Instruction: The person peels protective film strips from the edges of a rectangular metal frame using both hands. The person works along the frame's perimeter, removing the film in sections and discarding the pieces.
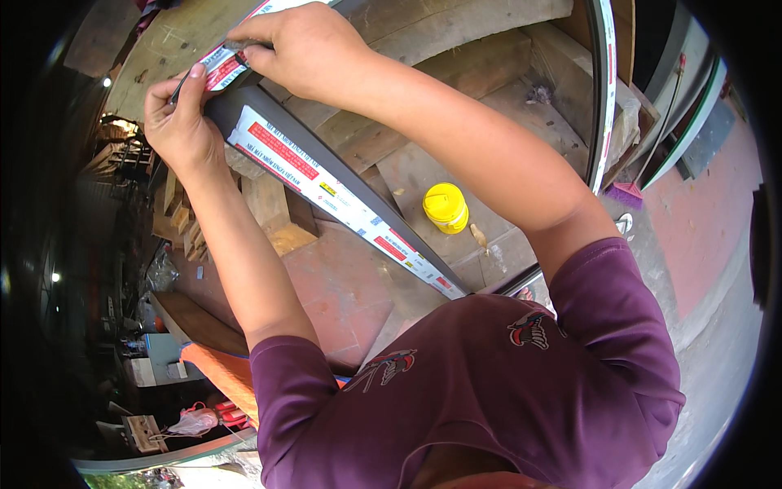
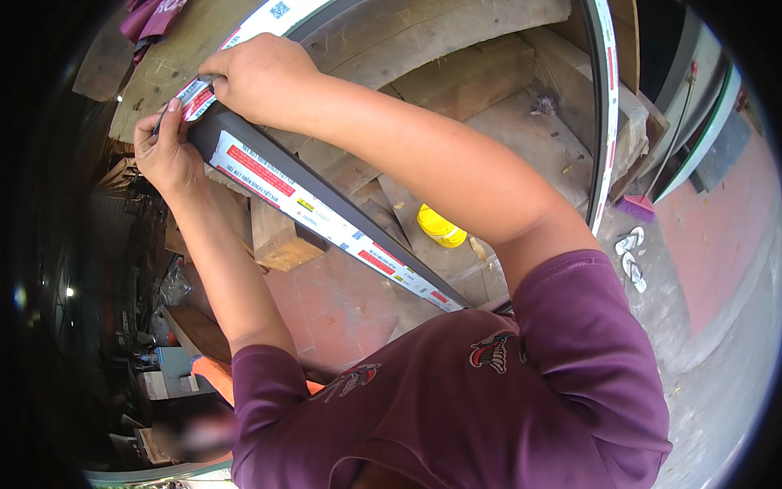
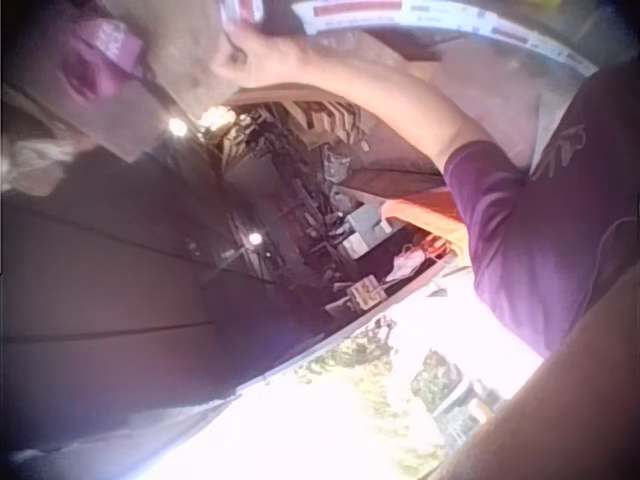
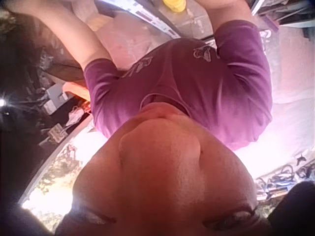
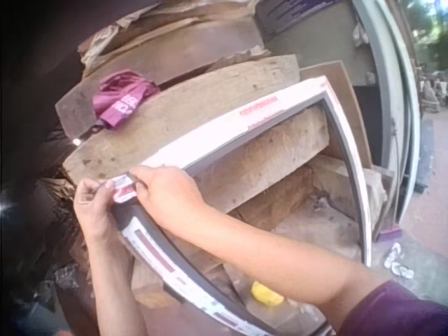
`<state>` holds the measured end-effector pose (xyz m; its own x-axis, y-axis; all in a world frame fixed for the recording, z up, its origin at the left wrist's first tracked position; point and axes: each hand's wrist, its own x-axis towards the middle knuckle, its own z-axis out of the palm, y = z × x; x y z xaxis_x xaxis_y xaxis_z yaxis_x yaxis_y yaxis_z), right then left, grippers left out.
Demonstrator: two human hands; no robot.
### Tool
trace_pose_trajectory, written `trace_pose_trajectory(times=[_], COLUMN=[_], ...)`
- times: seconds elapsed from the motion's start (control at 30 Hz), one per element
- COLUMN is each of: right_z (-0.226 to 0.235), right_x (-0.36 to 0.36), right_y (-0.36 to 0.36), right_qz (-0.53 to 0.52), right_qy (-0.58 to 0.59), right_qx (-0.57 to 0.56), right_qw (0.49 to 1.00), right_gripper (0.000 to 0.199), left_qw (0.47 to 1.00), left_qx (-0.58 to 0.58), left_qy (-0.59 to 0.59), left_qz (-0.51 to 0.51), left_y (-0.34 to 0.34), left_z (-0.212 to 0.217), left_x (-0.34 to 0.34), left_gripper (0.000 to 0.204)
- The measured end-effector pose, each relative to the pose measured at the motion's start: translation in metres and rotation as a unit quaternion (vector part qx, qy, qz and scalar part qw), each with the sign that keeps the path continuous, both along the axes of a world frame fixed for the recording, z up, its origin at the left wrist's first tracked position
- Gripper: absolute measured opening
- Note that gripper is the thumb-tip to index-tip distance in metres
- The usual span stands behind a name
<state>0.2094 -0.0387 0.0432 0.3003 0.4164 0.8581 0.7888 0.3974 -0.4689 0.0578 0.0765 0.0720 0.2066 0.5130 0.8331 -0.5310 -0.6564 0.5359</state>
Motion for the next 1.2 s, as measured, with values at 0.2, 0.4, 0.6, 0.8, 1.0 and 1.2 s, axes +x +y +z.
trace_pose_trajectory(times=[0.2,0.4,0.6,0.8,1.0,1.2], right_z=[-0.01,-0.001,-0.004,-0.004,0.002,0.003], right_x=[0.017,0.019,0.012,0.016,0.012,0.014], right_y=[-0.015,-0.019,-0.008,-0.006,-0.007,-0.001], right_qz=[0.012,0.033,0.003,0.009,0.001,0.004], right_qy=[-0.051,-0.01,-0.037,-0.025,-0.03,-0.056], right_qx=[-0.027,-0.029,0.036,0.034,0.009,0.001], right_qw=[0.998,0.999,0.999,0.999,1.0,0.998], right_gripper=[0.031,0.03,0.03,0.029,0.03,0.029], left_qw=[1.0,1.0,1.0,1.0,0.999,0.999], left_qx=[-0.006,-0.011,-0.011,-0.013,-0.012,-0.008], left_qy=[-0.003,0.008,0.013,0.007,0.009,0.017], left_qz=[-0.011,-0.005,-0.015,-0.026,-0.033,-0.037], left_y=[-0.008,-0.004,-0.004,-0.008,-0.003,-0.005], left_z=[0.003,0.003,0.002,0.002,0.002,0.0], left_x=[0.004,0.002,0.001,0.004,0.001,-0.001], left_gripper=[0.017,0.016,0.015,0.018,0.018,0.015])
